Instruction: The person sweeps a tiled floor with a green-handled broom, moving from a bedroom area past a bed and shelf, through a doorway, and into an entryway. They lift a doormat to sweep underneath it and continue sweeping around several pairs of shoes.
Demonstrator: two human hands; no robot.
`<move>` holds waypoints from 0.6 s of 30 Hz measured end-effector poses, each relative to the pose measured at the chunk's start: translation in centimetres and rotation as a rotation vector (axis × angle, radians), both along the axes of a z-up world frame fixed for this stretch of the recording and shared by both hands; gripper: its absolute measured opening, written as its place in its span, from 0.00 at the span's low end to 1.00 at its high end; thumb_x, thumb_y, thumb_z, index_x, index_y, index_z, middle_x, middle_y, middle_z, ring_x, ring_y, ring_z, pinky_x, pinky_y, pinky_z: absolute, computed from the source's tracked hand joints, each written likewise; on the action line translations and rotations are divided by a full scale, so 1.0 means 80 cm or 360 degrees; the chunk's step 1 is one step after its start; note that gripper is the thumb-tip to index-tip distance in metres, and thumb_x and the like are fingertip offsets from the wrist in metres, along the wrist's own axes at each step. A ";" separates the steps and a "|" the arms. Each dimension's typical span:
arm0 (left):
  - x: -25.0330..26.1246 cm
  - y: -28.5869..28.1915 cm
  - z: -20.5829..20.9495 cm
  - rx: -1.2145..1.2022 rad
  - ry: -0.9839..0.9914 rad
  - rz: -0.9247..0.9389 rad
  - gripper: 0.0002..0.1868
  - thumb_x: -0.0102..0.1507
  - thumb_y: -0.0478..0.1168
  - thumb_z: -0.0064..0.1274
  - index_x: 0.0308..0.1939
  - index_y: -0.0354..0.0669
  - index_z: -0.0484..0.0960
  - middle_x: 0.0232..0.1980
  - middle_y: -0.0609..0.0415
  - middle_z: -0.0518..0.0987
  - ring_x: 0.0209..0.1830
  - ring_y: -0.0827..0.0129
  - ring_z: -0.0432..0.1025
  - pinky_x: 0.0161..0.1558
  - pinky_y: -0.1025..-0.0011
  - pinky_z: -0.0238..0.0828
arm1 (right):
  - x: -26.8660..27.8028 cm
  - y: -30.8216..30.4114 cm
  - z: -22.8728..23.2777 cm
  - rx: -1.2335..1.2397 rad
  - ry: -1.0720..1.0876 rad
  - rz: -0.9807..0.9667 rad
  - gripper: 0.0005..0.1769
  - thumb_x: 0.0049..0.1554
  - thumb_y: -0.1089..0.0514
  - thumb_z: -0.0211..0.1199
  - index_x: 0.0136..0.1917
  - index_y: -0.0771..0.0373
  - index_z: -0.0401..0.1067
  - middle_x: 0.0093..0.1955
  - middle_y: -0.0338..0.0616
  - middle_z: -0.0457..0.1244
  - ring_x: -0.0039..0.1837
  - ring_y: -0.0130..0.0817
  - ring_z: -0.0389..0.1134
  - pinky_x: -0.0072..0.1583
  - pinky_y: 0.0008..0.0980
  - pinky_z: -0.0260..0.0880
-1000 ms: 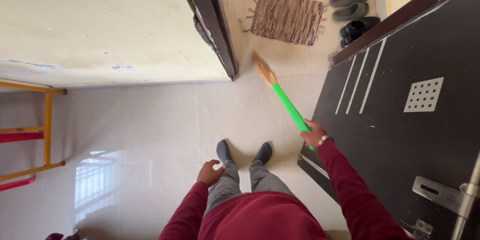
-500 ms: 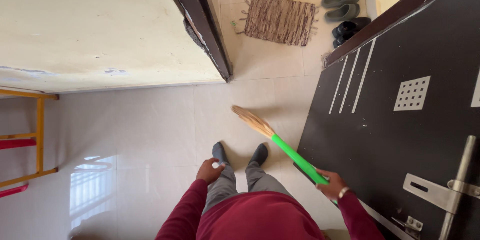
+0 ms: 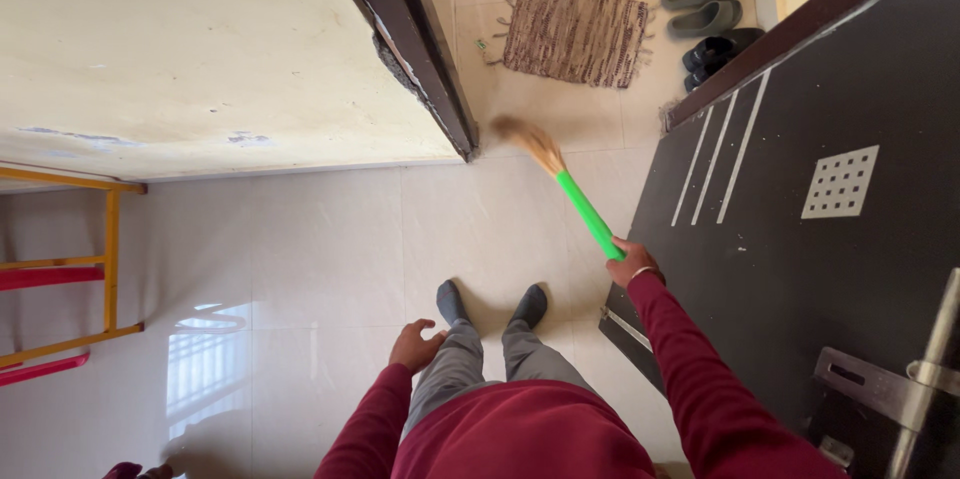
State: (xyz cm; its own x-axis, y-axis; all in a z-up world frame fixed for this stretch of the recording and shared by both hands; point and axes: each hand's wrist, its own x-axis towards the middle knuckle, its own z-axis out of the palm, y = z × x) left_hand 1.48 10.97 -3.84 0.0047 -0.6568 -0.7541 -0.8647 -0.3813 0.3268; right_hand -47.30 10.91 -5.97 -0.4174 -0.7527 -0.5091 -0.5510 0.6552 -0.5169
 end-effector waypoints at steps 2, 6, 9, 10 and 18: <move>-0.002 0.005 -0.001 -0.0021 0.0013 0.0023 0.30 0.60 0.57 0.60 0.61 0.48 0.81 0.67 0.44 0.74 0.70 0.53 0.68 0.69 0.60 0.65 | 0.008 0.000 0.010 -0.0090 -0.0155 -0.0081 0.35 0.51 0.56 0.68 0.72 0.52 0.71 0.46 0.48 0.72 0.42 0.33 0.72 0.48 0.36 0.73; -0.013 0.007 -0.005 0.0025 0.0013 0.0027 0.30 0.60 0.57 0.60 0.61 0.47 0.80 0.67 0.43 0.76 0.68 0.52 0.70 0.67 0.59 0.67 | 0.026 0.025 0.061 0.0003 -0.0423 -0.0279 0.37 0.52 0.57 0.67 0.75 0.52 0.68 0.40 0.53 0.70 0.34 0.33 0.67 0.40 0.36 0.71; -0.024 0.002 -0.007 0.0032 0.0035 0.0009 0.29 0.60 0.57 0.59 0.61 0.48 0.81 0.66 0.43 0.76 0.68 0.52 0.70 0.67 0.59 0.67 | 0.031 0.051 0.100 0.0067 -0.0543 -0.0320 0.36 0.53 0.60 0.69 0.75 0.51 0.68 0.37 0.49 0.68 0.30 0.29 0.62 0.35 0.33 0.67; -0.030 -0.003 -0.009 0.0043 0.0037 0.0010 0.29 0.61 0.57 0.59 0.61 0.48 0.81 0.67 0.43 0.75 0.68 0.51 0.70 0.67 0.59 0.67 | 0.031 0.063 0.108 0.0058 -0.0577 -0.0314 0.36 0.53 0.61 0.70 0.74 0.51 0.68 0.37 0.46 0.68 0.29 0.27 0.61 0.34 0.32 0.66; -0.060 -0.039 -0.017 0.0025 0.0050 -0.0127 0.29 0.60 0.57 0.60 0.61 0.49 0.81 0.67 0.42 0.74 0.69 0.51 0.68 0.69 0.59 0.65 | 0.002 0.105 0.061 0.0352 -0.0371 -0.0155 0.38 0.46 0.62 0.75 0.70 0.46 0.74 0.53 0.50 0.71 0.46 0.36 0.71 0.50 0.36 0.72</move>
State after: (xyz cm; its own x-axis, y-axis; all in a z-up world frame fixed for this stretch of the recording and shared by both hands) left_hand -3.32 7.81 -5.20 -0.0706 -0.6421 -0.7634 -0.8820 -0.3172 0.3484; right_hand -47.10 19.29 -1.11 -0.3348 -0.5757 -0.7460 -0.3640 0.8092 -0.4611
